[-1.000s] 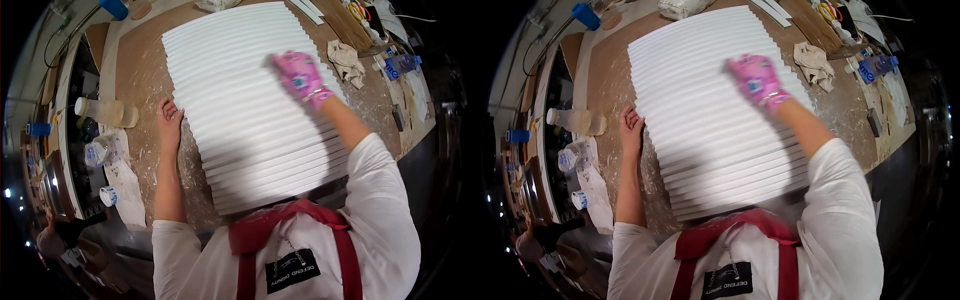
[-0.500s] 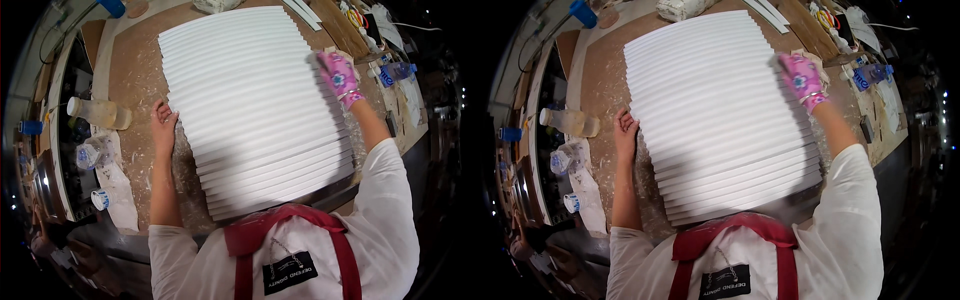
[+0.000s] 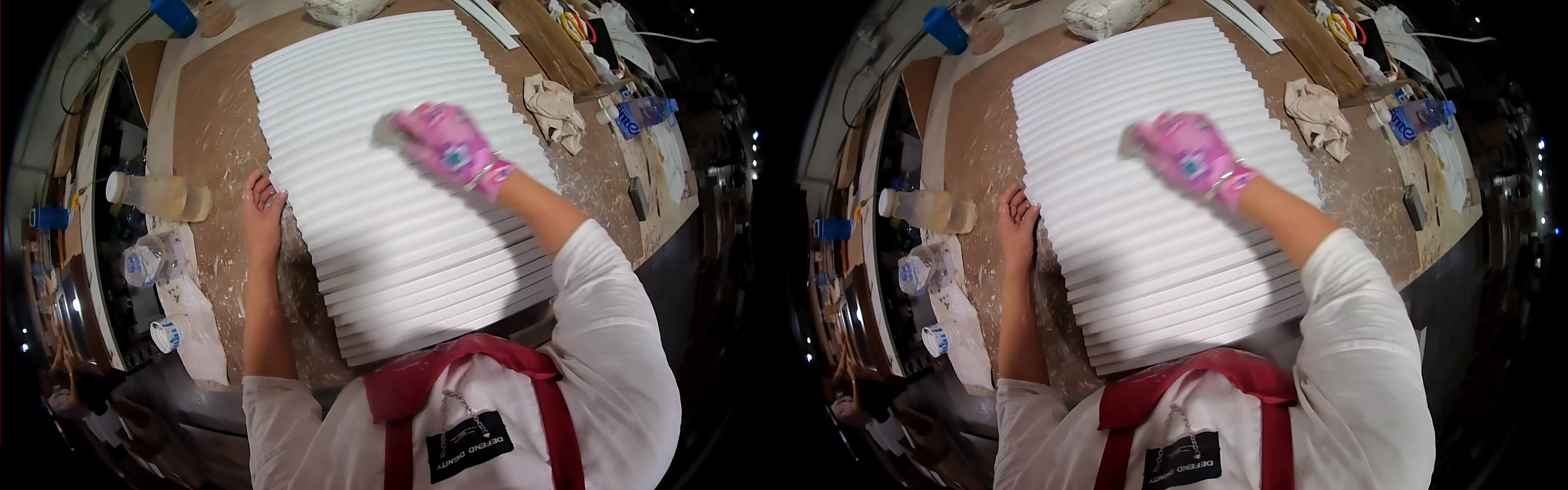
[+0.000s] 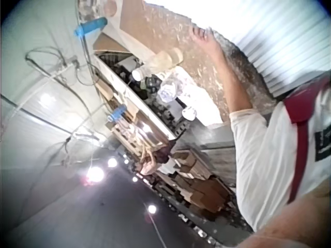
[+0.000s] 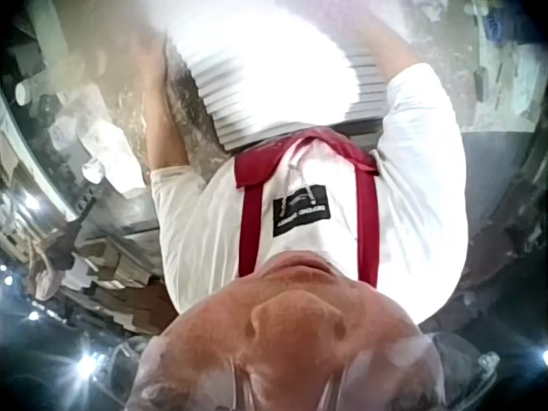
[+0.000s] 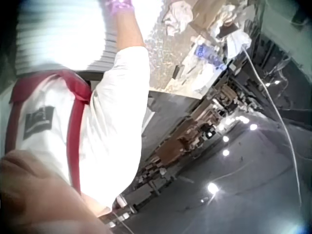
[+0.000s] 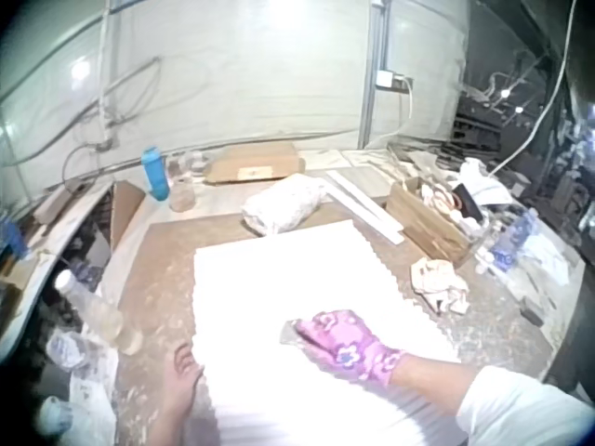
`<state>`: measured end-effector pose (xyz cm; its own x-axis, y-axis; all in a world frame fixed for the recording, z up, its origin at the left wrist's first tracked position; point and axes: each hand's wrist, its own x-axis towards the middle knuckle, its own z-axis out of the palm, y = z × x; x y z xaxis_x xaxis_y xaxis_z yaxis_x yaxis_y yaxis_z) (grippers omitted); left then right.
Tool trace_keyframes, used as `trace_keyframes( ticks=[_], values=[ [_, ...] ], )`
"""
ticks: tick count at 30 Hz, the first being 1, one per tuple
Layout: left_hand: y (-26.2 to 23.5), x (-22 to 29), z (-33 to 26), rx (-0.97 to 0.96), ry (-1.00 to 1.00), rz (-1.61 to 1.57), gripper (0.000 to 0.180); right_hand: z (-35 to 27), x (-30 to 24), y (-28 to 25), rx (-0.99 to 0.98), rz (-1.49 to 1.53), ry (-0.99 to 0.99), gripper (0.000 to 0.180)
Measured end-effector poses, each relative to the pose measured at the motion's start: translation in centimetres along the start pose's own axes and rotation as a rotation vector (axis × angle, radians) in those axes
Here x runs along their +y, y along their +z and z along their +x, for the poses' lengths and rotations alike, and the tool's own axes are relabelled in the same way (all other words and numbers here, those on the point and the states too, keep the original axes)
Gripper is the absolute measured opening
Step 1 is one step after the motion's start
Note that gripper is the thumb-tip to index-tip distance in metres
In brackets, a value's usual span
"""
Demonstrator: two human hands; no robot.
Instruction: The person wipes a series of white furniture slats with a cloth, then pours liquid from a bottle onto the cloth and continues wiping the surface of the slats.
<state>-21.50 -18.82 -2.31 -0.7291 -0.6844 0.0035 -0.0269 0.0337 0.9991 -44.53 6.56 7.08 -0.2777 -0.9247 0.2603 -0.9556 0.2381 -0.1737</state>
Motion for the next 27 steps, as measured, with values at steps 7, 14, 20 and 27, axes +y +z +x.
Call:
trace_keyframes(
  ticks=[7, 14, 20, 27],
  values=[
    [0.7, 0.2, 0.0, 0.009, -0.008, 0.064, 0.059, -8.5, 13.0, -2.9, 0.089, -0.238, 0.526, 0.025],
    [-0.2, -0.2, -0.4, 0.019, 0.0, 0.075, 0.054, -9.1, 12.3, -0.5, 0.053, -0.126, 0.289, 0.038],
    [1.1, 0.8, 0.0, -0.004, 0.006, 0.076, 0.052, -7.4, 14.4, -2.4, 0.239, -0.282, 0.416, 0.038],
    [0.6, 0.6, 0.0, 0.03, -0.033, -0.009, 0.06, 10.9, -7.0, 4.2, 0.159, 0.079, -0.188, 0.022]
  ],
)
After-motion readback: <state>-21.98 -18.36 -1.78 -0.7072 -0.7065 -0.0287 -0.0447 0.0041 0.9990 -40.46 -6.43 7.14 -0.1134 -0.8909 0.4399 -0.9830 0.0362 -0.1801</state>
